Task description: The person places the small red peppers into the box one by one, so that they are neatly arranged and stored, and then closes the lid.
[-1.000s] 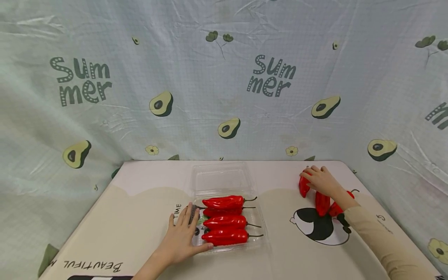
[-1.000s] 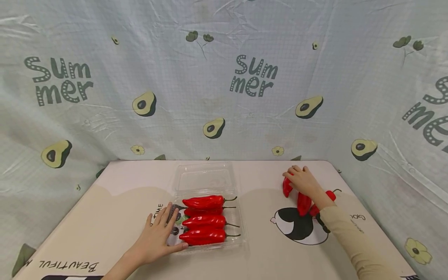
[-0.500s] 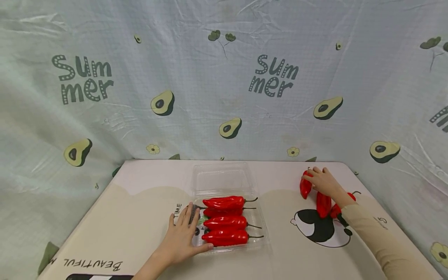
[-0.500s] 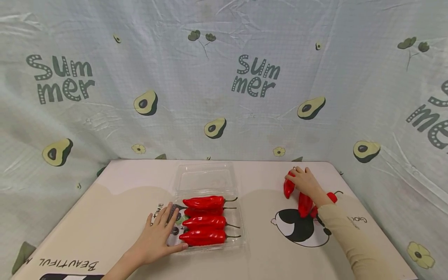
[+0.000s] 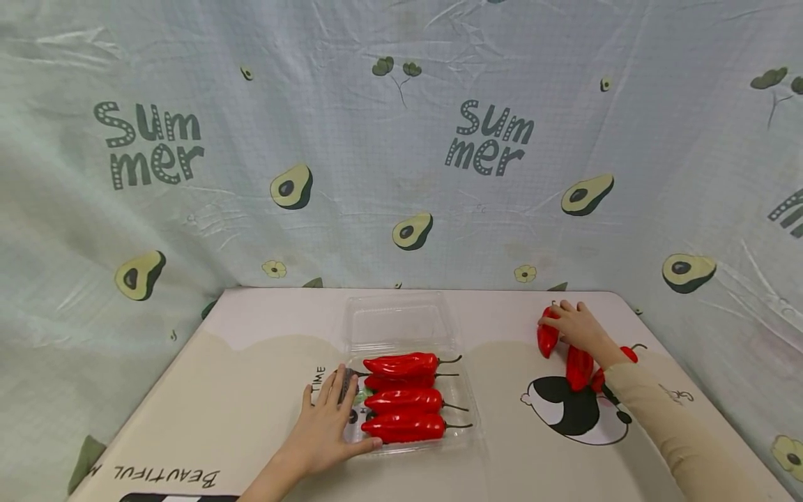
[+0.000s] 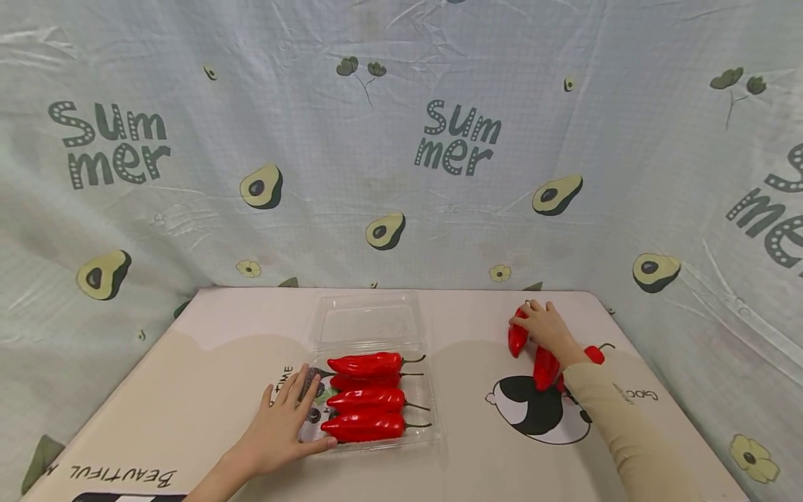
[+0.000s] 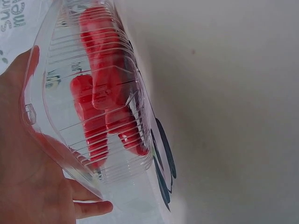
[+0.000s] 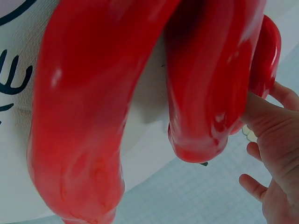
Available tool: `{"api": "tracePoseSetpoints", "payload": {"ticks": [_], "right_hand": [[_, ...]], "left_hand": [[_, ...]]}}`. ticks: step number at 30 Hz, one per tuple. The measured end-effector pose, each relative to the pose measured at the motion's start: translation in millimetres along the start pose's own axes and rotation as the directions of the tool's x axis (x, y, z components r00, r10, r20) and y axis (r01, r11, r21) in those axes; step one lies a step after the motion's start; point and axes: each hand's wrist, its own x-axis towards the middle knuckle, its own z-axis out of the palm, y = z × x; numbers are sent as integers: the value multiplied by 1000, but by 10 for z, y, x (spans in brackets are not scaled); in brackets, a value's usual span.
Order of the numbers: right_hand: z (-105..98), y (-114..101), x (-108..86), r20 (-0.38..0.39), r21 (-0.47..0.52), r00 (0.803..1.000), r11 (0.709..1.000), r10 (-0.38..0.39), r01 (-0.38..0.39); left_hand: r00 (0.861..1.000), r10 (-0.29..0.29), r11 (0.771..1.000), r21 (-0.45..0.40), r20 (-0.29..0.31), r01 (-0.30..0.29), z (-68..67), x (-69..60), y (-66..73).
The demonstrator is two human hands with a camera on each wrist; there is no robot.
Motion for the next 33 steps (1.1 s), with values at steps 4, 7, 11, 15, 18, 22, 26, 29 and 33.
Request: {"api": "tracePoseSetpoints", "payload": {"ticks": [4, 7, 11, 15, 18, 22, 26, 29, 33], "right_hand": [[9, -1, -2, 13, 3, 1000, 1000, 14, -14], [18, -3, 0, 20, 8, 1000, 1000, 24, -24], [20, -8, -1, 27, 8, 999, 1000, 28, -28], [14, -12, -6, 12, 7, 1000, 1000, 18, -18], [17, -12, -5, -10, 9, 1000, 1000, 7, -7], [23, -16, 0, -13, -1, 1000, 1000, 1, -1], [39, -11, 2, -15, -37, 1000, 999, -8, 7], [58, -3, -2, -34, -57, 999, 998, -20, 18], [73, -4, -12, -45, -63, 999, 998, -27, 24]], "left_hand": [[1000, 3, 1000, -1, -13, -3, -5, 0, 7], [1000, 2, 1000, -6, -13, -2, -6, -1, 8], [1000, -1, 1000, -11, -5, 1, -15, -4, 8], [1000, -2, 1000, -14, 2, 2, -25, -7, 9], [1000, -5, 1000, -13, 5, 5, -24, -9, 8], [1000, -7, 1000, -9, 3, 7, -12, -10, 5], [1000, -5, 1000, -6, 0, 5, -7, -6, 1], [1000, -3, 1000, -11, -1, 3, -9, -7, 2], [1000, -1, 1000, -14, 0, 1, -12, -9, 3]]}}
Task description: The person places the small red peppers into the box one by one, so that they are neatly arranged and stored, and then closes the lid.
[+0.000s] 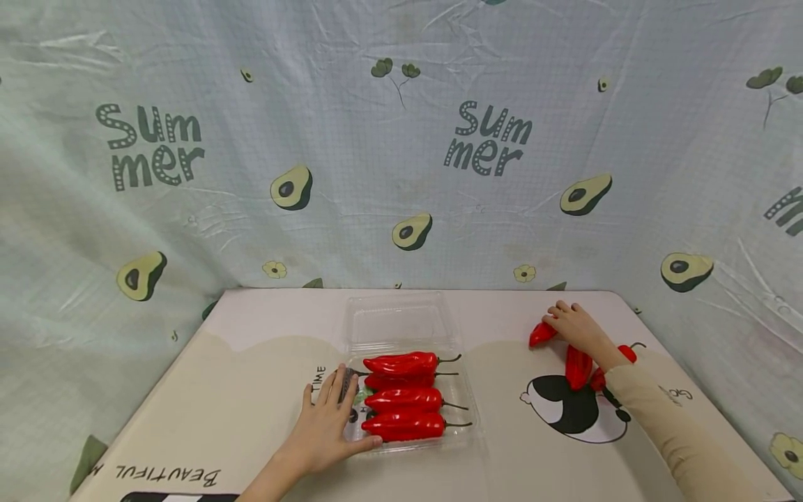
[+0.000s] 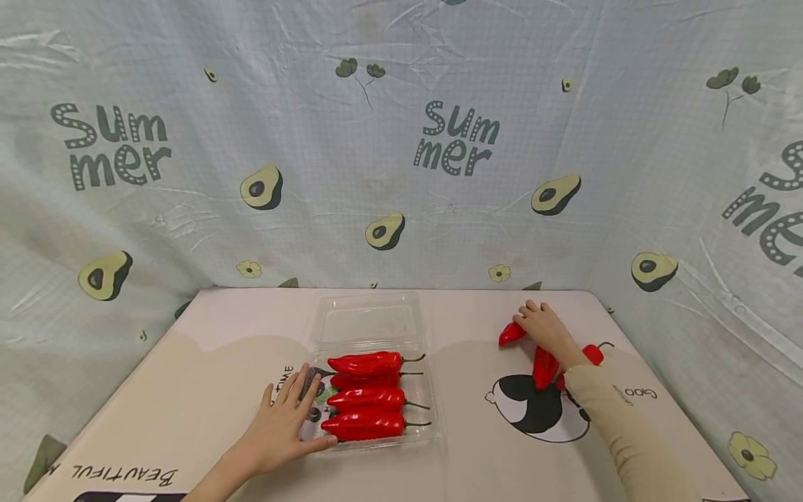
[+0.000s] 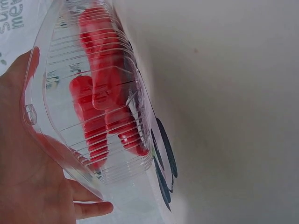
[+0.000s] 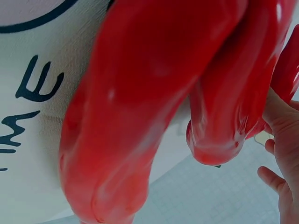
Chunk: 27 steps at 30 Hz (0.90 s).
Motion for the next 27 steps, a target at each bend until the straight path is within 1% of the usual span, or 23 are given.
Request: {"api": "tracePoseSetpoints", "payload": {"ticks": [4, 8, 14, 21, 27], "right_hand": [[-3, -7, -12, 19, 10, 1000, 1000, 7, -8], [-18, -14, -24, 35, 41, 999, 999, 22, -24], [-58, -28, -21, 32, 91, 999, 995, 30, -32], [-62, -43, -10, 47, 117, 998, 992, 45, -50], [-70, -52, -10, 23, 111, 999, 993, 38, -41]], "left_hand": [[1000, 2, 1000, -2, 7, -2, 0, -3, -1], [1000, 1, 1000, -8, 12, -1, 2, -1, -2], [1000, 2, 1000, -1, 4, -2, 4, 7, -5], [1000, 1, 1000, -8, 9, -1, -3, 8, -5], [1000, -4, 1000, -19, 14, 4, -12, 7, 5]]}}
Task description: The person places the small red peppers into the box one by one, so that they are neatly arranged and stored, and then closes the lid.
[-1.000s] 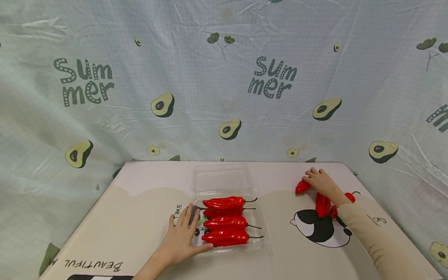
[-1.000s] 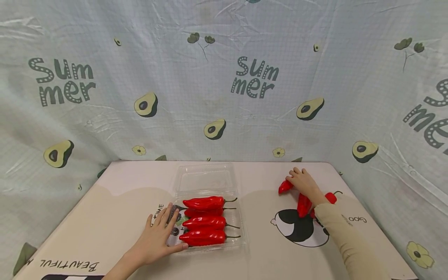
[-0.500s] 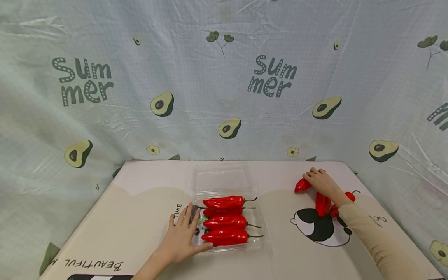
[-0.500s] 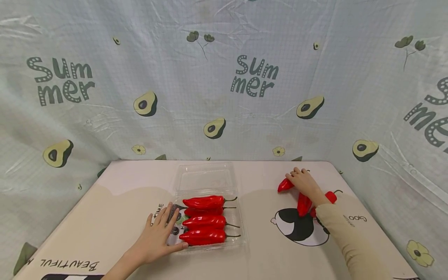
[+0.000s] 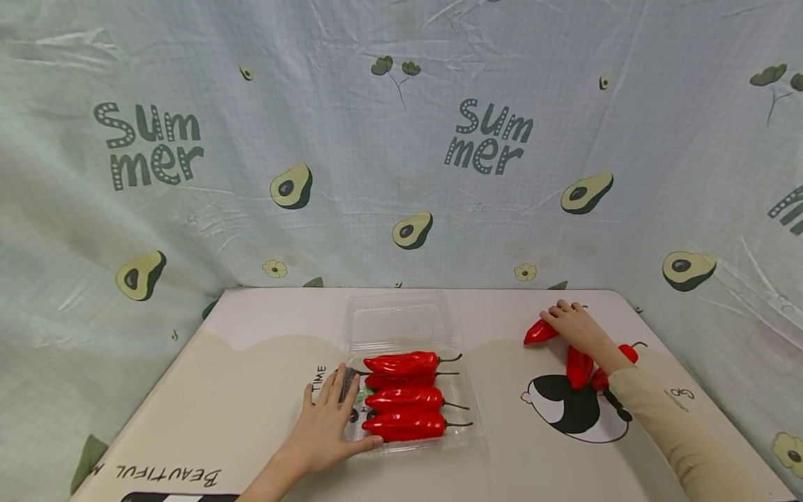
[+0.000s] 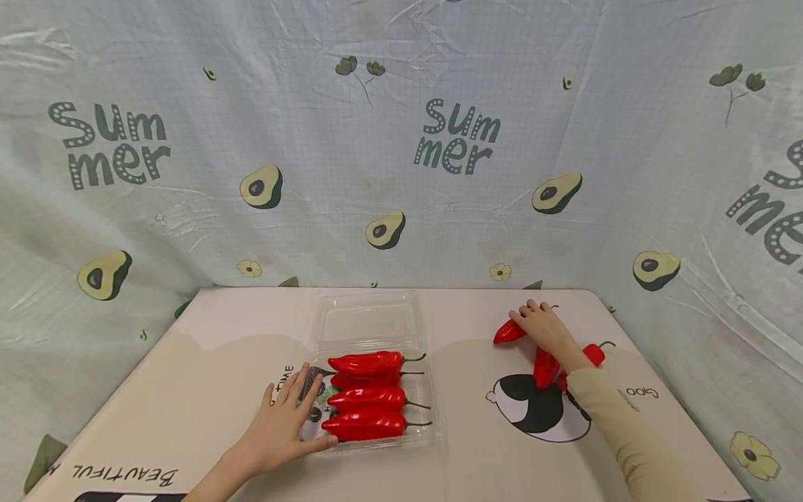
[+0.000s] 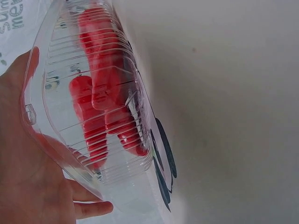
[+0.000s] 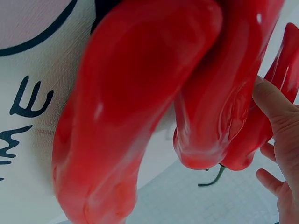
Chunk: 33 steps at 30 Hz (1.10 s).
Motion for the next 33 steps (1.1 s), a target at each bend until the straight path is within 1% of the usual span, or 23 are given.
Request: {"api": "tracePoseSetpoints", "payload": {"ticks": [7, 13, 21, 29, 33], "right_hand": [[-8, -18, -19, -21, -10, 1000, 1000, -11, 11], [-11, -29, -40, -43, 25, 999, 1000, -4, 5], [-61, -101, -29, -100, 56, 995, 998, -15, 20], [-109, -175, -7, -159, 53, 987, 998, -25, 34], [-133, -211, -2, -167, 38, 985, 998, -38, 45]], "left_hand": [[1000, -9, 1000, -4, 10, 9, -3, 3, 7], [1000, -6, 1000, 3, 10, 6, 10, 6, -2], [1000, -8, 1000, 5, 2, 8, 29, 7, -9], [1000, -8, 1000, 5, -4, 8, 29, 7, -5], [1000, -11, 1000, 1, 1, 11, 32, 9, -5]]}}
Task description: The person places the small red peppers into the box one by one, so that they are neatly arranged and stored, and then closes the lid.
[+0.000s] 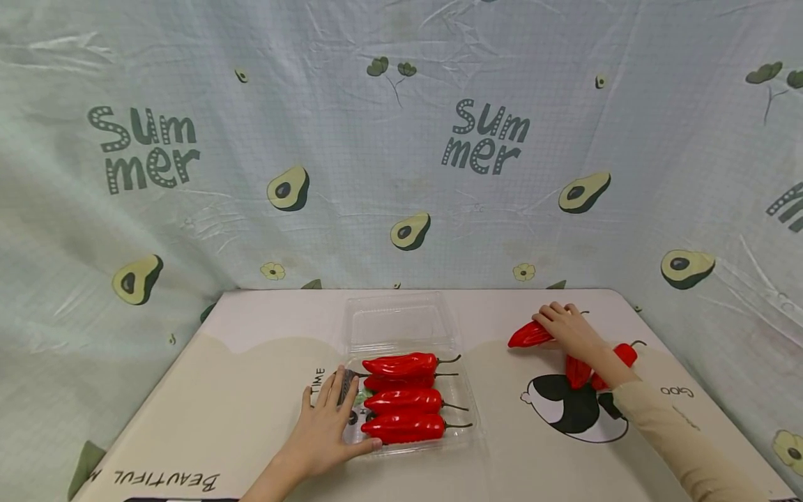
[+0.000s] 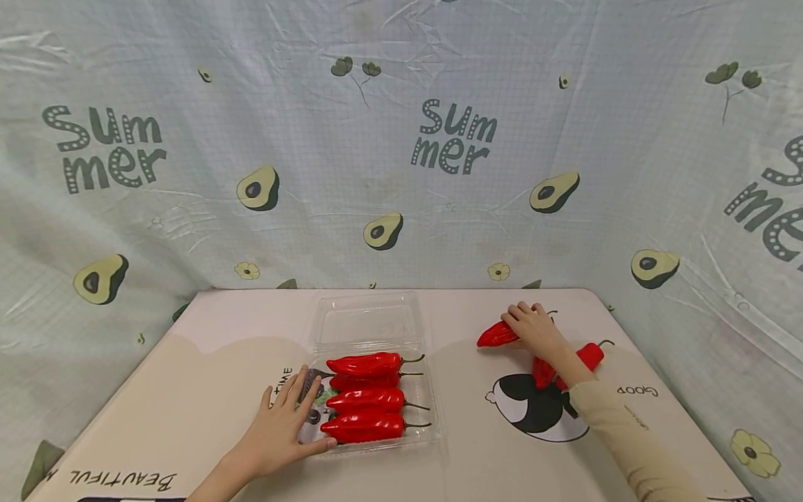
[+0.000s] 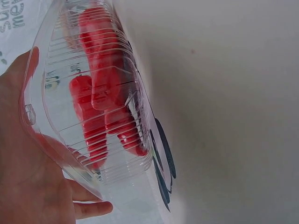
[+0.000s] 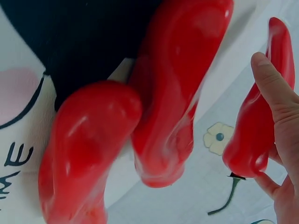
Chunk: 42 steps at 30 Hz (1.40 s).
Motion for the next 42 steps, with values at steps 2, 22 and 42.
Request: {"api": "tracePoseSetpoints", "payload": {"ticks": [2, 22, 42], "right_hand": [[-12, -21, 2, -6, -3, 1000, 1000, -7, 7], [-146, -310, -29, -14, 57, 1000, 998, 14, -13], [-237, -607, -42, -143, 25, 986, 996, -82, 86]], "left_hand": [[1000, -1, 1000, -1, 1, 1, 6, 0, -1], [1000, 9, 1000, 16, -15, -9, -8, -9, 10], [1000, 5, 1000, 15, -19, -5, -2, 0, 9]]}}
